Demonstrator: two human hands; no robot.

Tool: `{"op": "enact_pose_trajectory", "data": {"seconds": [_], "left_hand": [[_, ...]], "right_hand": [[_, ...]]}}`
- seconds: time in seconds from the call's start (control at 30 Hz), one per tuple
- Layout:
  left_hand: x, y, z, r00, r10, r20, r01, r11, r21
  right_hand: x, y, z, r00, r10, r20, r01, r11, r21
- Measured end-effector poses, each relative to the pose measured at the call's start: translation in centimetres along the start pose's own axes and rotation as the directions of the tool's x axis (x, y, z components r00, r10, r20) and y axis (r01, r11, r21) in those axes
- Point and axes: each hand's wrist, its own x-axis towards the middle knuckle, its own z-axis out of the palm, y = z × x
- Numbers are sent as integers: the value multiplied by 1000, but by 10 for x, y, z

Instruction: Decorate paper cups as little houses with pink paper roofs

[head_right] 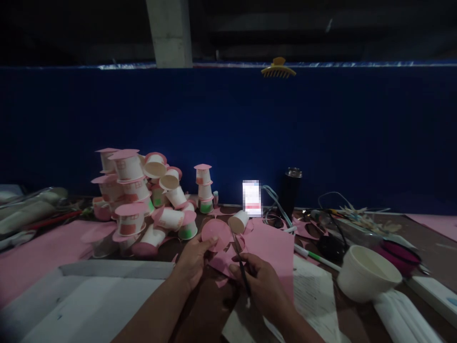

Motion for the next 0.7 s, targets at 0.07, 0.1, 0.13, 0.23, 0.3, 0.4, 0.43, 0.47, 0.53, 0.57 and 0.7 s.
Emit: {"op": "enact_pose_trajectory", "data": {"seconds": [0.07, 0.1, 0.13, 0.23, 0.3, 0.4, 0.43, 0.47, 0.53, 0.57, 0.7], "left_hand": [[0, 0, 0, 1000, -2, -6, 2, 1000, 6], [1, -1, -1, 1000, -2, -7, 2, 1000, 9], [1, -1, -1, 1000, -1, -6, 1, 1000, 11], [0, -2, -2, 1000, 0, 7, 0, 1000, 13], [0, -2, -2, 1000, 2, 16, -2, 1000, 11], [0, -2, -2, 1000, 7, 20, -7, 1000, 14], [0, -2, -2, 1000, 7, 21, -8, 1000, 18], [1, -2, -2, 1000, 7, 21, -8, 1000, 22], [2, -3, -2, 1000, 7, 20, -8, 1000, 29], [2, -3, -2, 1000, 6, 19, -7, 999, 32], [2, -3, -2, 1000, 0, 21, -1, 999, 32]], "right_hand": [[0, 0, 0, 1000, -7, -21, 6, 1000, -20], [0, 0, 0, 999, -11, -31, 10, 999, -33], [0, 0, 0, 999, -17, -37, 15, 999, -43], [0, 0, 1, 999, -18, -41, 16, 998, -60], [0, 0, 1, 999, -10, -41, 8, 998, -55], [0, 0, 0, 1000, -10, -20, 9, 999, -48], [0, 0, 0, 1000, -10, -13, 10, 999, -45], [0, 0, 0, 1000, -8, -6, 7, 999, -40], [0, 1, -1, 1000, -8, -5, 8, 999, -32], [0, 1, -1, 1000, -11, -12, 11, 999, -34], [0, 2, -1, 1000, -21, -22, 20, 999, -47]]}}
